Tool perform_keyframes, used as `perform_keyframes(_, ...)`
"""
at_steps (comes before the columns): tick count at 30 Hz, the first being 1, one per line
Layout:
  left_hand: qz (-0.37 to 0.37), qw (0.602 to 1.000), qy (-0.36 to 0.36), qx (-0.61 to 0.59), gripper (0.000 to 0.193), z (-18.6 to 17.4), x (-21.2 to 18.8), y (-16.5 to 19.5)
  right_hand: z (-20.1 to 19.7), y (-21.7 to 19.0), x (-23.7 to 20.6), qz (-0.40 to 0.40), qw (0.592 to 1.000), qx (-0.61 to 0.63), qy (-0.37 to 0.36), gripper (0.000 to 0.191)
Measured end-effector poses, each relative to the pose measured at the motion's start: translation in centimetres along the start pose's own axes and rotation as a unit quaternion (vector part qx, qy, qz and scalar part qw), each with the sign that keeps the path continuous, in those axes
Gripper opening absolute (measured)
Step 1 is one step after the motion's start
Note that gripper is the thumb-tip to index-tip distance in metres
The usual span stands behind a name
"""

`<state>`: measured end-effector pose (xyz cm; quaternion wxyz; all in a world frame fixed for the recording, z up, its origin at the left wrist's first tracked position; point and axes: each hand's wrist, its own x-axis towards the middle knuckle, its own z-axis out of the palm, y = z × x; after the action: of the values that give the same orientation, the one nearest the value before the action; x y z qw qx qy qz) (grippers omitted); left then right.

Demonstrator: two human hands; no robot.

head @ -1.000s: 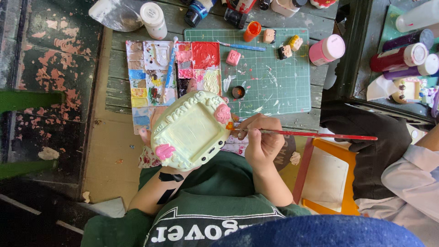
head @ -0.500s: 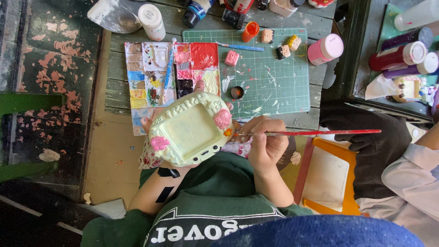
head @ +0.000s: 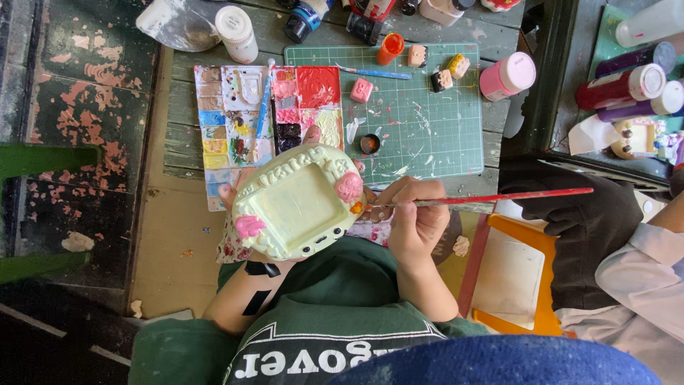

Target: The person paints a small ceramic trinket tray with a paintbrush, adding orange details to the pink flower decorations on its edge. They dip the brush in paint, rotate the tray to reach different spots, and later open a small paint container and stir the brush in a cup.

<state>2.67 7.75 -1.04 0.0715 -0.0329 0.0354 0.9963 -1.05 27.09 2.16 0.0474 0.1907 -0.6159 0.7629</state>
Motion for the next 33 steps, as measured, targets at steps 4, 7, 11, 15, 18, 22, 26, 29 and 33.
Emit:
perform_keyframes(4,-0.006,0.995,-0.071,-0.070,0.125,0.2,-0.2,0.0,0.1,0.1,0.0,-0.038,0.998,-0.048,0.004,0.013)
perform_keyframes(7,-0.020,0.992,-0.099,-0.070,0.120,0.0,-0.2,-0.1,0.0,0.0,-0.1,-0.064,0.992,-0.106,-0.013,0.013)
perform_keyframes(11,0.035,0.999,-0.004,0.016,0.134,-0.5,0.2,0.0,-0.2,0.1,-0.1,-0.058,0.997,-0.043,-0.025,0.011)
perform_keyframes(15,0.009,0.988,-0.151,-0.039,0.124,-0.5,0.5,0.1,-0.3,0.4,0.0,0.001,0.990,0.112,0.085,0.011)
perform_keyframes(18,0.014,0.996,-0.085,0.005,0.137,-0.1,0.2,0.4,-0.5,0.5,-0.1,0.040,0.978,0.165,0.119,0.011)
perform_keyframes(22,0.018,0.998,-0.019,0.059,0.145,0.1,0.1,0.6,0.0,1.0,-0.9,0.047,0.990,0.104,0.086,0.011)
perform_keyframes(26,0.005,0.995,-0.025,0.094,0.149,-0.6,0.7,-0.9,0.8,1.9,-1.5,-0.020,0.996,0.057,0.065,0.015)
perform_keyframes(29,0.016,0.990,-0.067,0.123,0.141,-1.5,0.8,-1.5,1.0,2.3,-1.5,-0.041,0.997,0.008,0.068,0.018)
perform_keyframes(33,-0.150,0.979,-0.123,-0.063,0.089,-3.8,2.6,-1.0,0.8,2.0,-1.6,-0.044,0.997,-0.022,0.054,0.020)
